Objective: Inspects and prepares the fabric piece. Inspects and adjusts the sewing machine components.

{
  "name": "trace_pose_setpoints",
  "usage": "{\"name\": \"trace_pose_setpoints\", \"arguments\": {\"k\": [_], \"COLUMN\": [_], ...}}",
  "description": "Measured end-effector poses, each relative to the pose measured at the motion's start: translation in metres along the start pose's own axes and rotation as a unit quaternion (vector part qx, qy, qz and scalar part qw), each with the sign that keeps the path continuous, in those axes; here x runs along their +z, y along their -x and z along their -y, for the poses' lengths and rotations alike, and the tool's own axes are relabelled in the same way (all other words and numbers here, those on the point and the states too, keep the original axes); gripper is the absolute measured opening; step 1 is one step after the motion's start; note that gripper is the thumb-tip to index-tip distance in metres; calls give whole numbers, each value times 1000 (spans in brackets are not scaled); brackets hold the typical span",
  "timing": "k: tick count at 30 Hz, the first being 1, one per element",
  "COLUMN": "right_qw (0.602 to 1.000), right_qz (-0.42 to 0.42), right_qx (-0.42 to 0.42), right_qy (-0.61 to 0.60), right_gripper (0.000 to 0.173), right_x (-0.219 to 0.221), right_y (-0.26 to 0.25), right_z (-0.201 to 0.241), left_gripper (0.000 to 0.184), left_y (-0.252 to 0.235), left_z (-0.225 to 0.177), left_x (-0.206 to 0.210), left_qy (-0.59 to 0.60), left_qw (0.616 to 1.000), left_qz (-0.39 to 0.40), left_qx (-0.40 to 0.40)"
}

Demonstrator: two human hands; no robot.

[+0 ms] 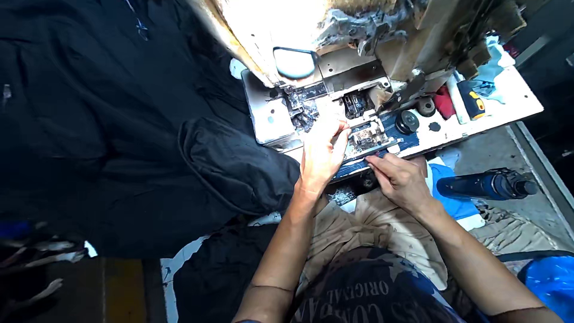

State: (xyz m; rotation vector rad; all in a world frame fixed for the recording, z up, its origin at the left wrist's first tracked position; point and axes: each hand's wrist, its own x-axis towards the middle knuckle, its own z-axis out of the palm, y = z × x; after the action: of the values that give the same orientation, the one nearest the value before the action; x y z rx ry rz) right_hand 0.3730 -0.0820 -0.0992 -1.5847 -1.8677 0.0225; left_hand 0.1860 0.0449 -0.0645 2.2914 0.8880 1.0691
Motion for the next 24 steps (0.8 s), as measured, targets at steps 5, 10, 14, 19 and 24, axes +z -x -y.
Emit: {"name": "trace_pose_setpoints", "arguments": {"k": [5,10,14,19,24], "right_qw": [996,996,995,997,998], "right_qz": [45,32,16,47,67], "right_qx": [21,41,46,20,-6], "right_qy": [78,77,89,50,1], "right_gripper": [26,27,29,23,24], "right_x": [13,17,18,14,9], "right_y": [-4,1,4,-4,-8], "right_z": [9,8,7,-1,-13], "left_gripper": [10,10,10,9,9], "left_y": [7,2,0,-1,-1], "left_z": [-5,-6,-1,1,2], "left_x": [-1,3,5,7,6], "left_qy": [-43,-59,-52,-50,-50], "left_qw": [999,997,997,997,997], "left_qz": [-14,-29,-35,-43,-47], "left_qx": [30,38,40,36,34]}}
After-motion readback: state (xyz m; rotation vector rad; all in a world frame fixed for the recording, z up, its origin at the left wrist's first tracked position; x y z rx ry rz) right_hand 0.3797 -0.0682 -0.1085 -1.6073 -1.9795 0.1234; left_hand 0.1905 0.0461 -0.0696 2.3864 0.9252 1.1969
